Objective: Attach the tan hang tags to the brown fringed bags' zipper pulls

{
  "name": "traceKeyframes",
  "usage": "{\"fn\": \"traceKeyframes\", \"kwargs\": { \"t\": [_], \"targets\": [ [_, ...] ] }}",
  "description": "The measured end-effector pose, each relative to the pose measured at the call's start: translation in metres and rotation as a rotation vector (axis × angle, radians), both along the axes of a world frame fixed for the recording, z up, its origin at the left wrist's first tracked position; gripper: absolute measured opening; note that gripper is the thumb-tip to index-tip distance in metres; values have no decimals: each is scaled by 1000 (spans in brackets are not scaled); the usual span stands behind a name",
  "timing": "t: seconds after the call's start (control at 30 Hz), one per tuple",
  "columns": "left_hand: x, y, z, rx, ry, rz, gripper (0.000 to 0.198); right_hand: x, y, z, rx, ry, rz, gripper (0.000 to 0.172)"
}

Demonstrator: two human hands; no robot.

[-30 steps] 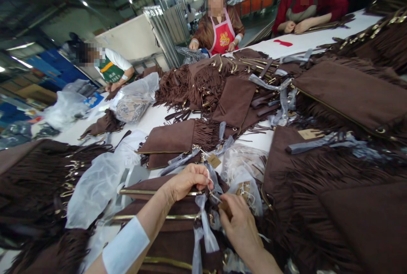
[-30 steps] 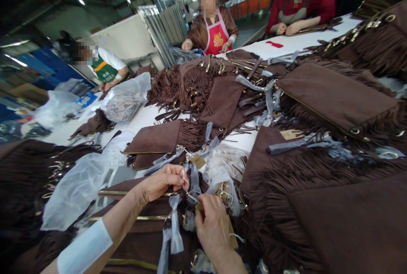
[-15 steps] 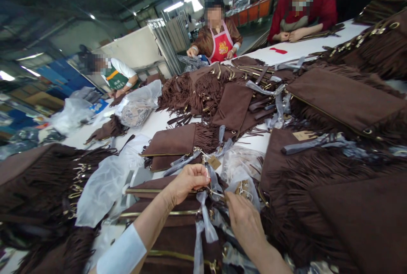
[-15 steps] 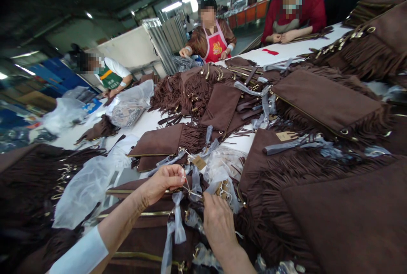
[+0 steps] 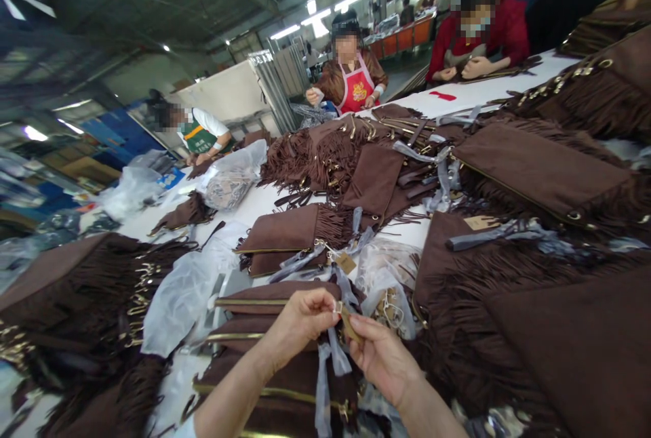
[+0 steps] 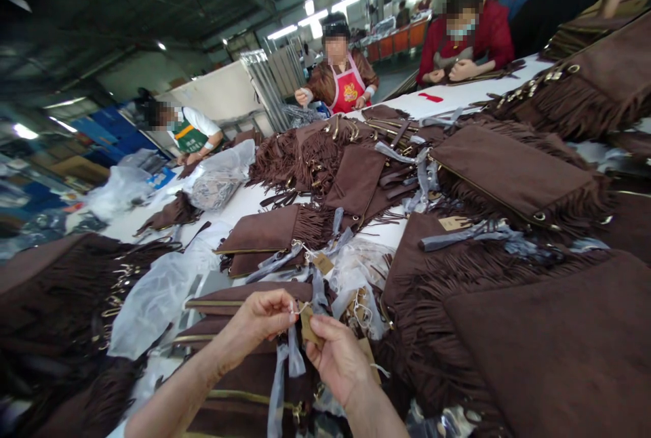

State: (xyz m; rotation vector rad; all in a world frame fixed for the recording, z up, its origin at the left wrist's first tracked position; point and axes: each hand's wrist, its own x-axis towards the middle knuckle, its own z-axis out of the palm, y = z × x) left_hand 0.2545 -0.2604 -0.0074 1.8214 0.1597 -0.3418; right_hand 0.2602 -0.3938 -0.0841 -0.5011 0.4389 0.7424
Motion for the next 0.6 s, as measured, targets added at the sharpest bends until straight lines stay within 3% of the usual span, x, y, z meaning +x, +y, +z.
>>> {"fn": "traceKeyframes", "kwargs": {
  "t": [0.17,0.33,0.4,0.47,0.6],
  "targets": [
    [-23,-7,-16,84,-143,1,14,-2,11,-10,36,-43,-43,16],
    [-39,-22,-20,507,-288,-43,13,2,17,-6,57,-28,-91,20],
    [-43,-27,-19,590,-299,-24,12,2,17,-2,71,-15,-109,23],
    [-43,-31,-19,524,-239,39,11,1,16,3,68,-6,-97,26],
    [-36,-30,-22,191,-99,237,22,-5,12,12,25,-78,-24,28]
  ]
}}
